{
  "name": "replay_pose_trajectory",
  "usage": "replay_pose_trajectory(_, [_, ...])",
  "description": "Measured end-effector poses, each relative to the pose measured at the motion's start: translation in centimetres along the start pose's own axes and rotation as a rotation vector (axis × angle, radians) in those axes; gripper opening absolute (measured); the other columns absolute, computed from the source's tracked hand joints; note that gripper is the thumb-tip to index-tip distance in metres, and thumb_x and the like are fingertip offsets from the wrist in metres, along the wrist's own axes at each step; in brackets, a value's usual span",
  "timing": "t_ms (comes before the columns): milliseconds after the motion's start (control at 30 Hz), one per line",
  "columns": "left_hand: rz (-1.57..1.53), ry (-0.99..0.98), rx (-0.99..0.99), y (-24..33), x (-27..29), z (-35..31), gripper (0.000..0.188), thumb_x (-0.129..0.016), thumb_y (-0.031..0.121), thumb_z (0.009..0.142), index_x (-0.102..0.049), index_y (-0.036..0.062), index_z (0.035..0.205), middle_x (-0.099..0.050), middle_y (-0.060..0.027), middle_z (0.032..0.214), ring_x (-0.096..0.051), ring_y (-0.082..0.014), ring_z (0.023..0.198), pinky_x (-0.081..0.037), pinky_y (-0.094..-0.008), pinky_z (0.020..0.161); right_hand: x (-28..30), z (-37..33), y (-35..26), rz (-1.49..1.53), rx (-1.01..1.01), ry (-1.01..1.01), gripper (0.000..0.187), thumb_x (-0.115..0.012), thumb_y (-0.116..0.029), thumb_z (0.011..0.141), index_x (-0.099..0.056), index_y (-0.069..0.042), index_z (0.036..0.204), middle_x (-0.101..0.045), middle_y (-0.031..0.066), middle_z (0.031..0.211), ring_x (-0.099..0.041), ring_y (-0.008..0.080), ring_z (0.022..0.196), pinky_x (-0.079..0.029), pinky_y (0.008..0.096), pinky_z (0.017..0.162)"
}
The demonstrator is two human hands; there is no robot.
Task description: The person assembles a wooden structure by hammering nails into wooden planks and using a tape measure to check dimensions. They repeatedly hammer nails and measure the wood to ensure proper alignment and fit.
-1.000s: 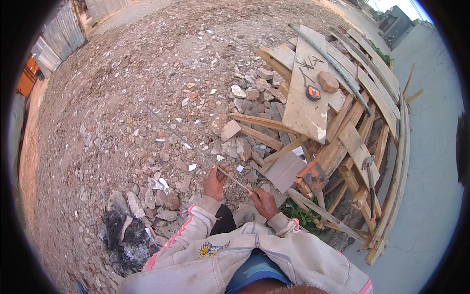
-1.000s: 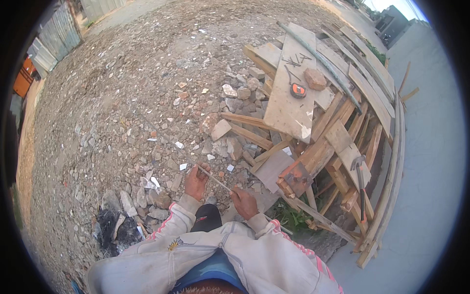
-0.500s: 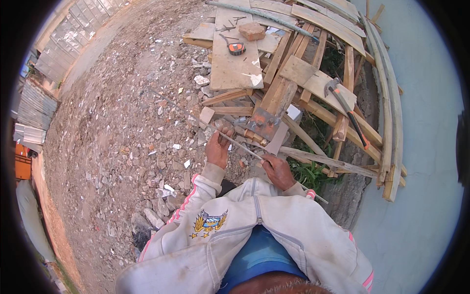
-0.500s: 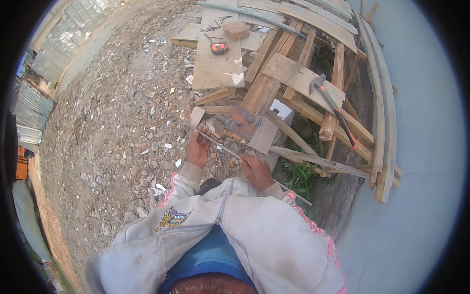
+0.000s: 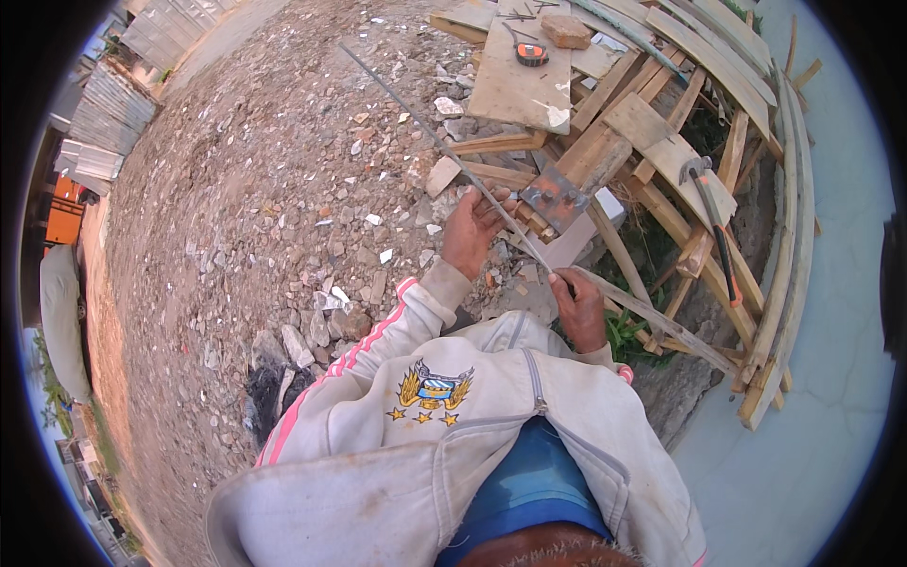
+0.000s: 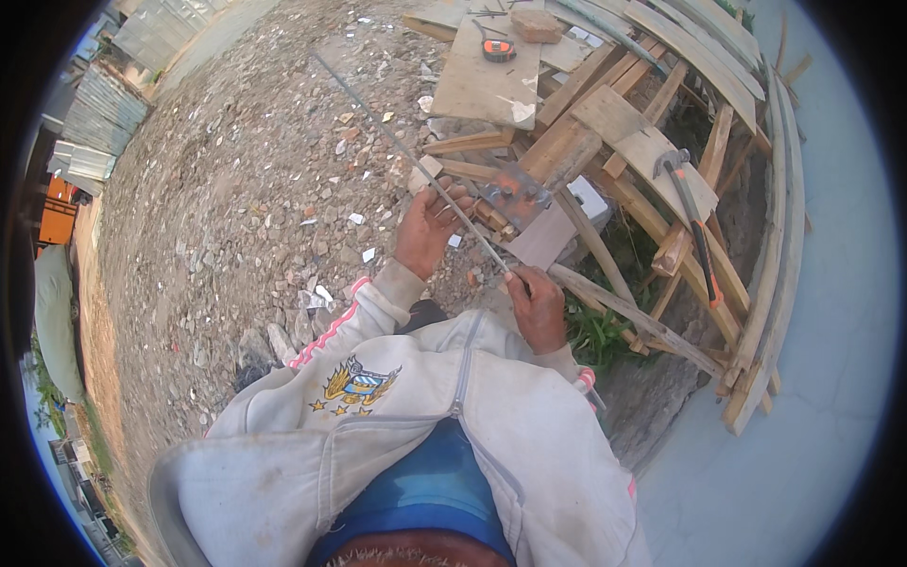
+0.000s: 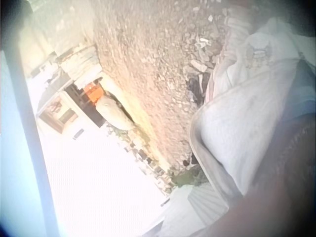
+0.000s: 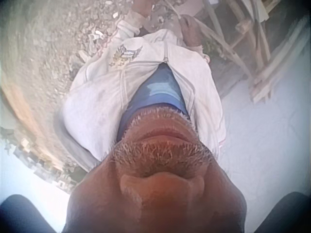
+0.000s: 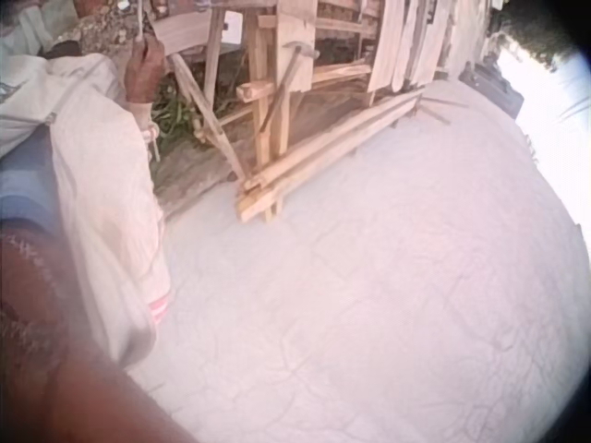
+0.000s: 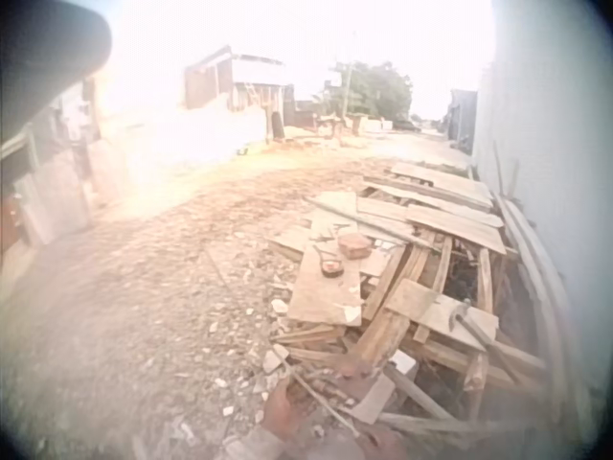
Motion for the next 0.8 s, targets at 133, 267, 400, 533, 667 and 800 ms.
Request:
replay_pose_trajectory(133, [-0.028,0.001,-0.016,0.7,-0.1,-1.1,0.053,-0.036,0.042,0.112,-0.048,0.0014,0.144,-0.064,-0.0127,0.132,-0.065,-0.0270,0.119,-0.050,-0.0443,0.105,-0.3,-0.6,-1.1,-0.098,0.113,0.102,0.016,-0.070,-0.014,0.094,-0.072,-0.003,0.106,-0.066,0.0168,0.090,-0.066,0.0370,0.080,-0.051,0.0436,0.071])
replay_pose_trajectory(267, [-0.015,0.042,-0.065,0.8,-0.2,-1.6,0.052,-0.036,0.046,0.112,-0.054,0.0033,0.137,-0.067,-0.0107,0.129,-0.067,-0.0252,0.115,-0.051,-0.0421,0.099,-0.5,-1.0,-1.3,-0.200,0.156,0.160,0.017,-0.071,-0.014,0.093,-0.072,-0.005,0.107,-0.064,0.0155,0.092,-0.066,0.0377,0.082,-0.051,0.0452,0.071])
replay_pose_trajectory(400, [-0.018,0.082,-0.110,0.8,0.6,-1.6,0.052,-0.036,0.046,0.112,-0.056,0.0037,0.133,-0.068,-0.0101,0.126,-0.068,-0.0246,0.114,-0.051,-0.0414,0.097,-0.5,-1.5,-1.4,-0.266,0.178,0.167,0.018,-0.071,-0.014,0.092,-0.072,-0.006,0.108,-0.063,0.0150,0.093,-0.066,0.0376,0.083,-0.050,0.0467,0.071])
replay_pose_trajectory(533, [-0.091,0.084,-0.053,0.5,0.3,-1.8,0.051,-0.036,0.046,0.112,-0.056,0.0037,0.133,-0.069,-0.0097,0.124,-0.068,-0.0244,0.114,-0.051,-0.0412,0.097,-0.2,-1.8,-1.6,-0.292,0.195,0.183,0.017,-0.071,-0.015,0.093,-0.072,-0.006,0.107,-0.063,0.0151,0.093,-0.066,0.0382,0.083,-0.050,0.0476,0.071])
replay_pose_trajectory(667, [-0.116,0.096,-0.020,0.1,0.1,-1.9,0.051,-0.036,0.045,0.112,-0.056,0.0038,0.134,-0.069,-0.0098,0.124,-0.068,-0.0243,0.114,-0.050,-0.0415,0.098,0.6,-2.0,-1.6,-0.333,0.165,0.140,0.017,-0.071,-0.018,0.093,-0.072,-0.005,0.105,-0.064,0.0162,0.095,-0.066,0.0395,0.084,-0.051,0.0481,0.072])
replay_pose_trajectory(800, [-0.121,0.039,-0.027,-0.3,0.8,-1.4,0.051,-0.037,0.045,0.111,-0.055,0.0039,0.136,-0.068,-0.0103,0.126,-0.067,-0.0244,0.115,-0.050,-0.0419,0.099,0.9,-2.7,-1.6,-0.344,0.150,0.169,0.018,-0.070,-0.019,0.094,-0.072,-0.004,0.104,-0.065,0.0178,0.095,-0.066,0.0407,0.084,-0.051,0.0485,0.072])
Point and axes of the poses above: each hand's wrist, its own z-axis towards the middle knuckle, its own x-axis out of the back of the hand, y = z × x, the point moved 2 cm from there along z, towards the middle knuckle
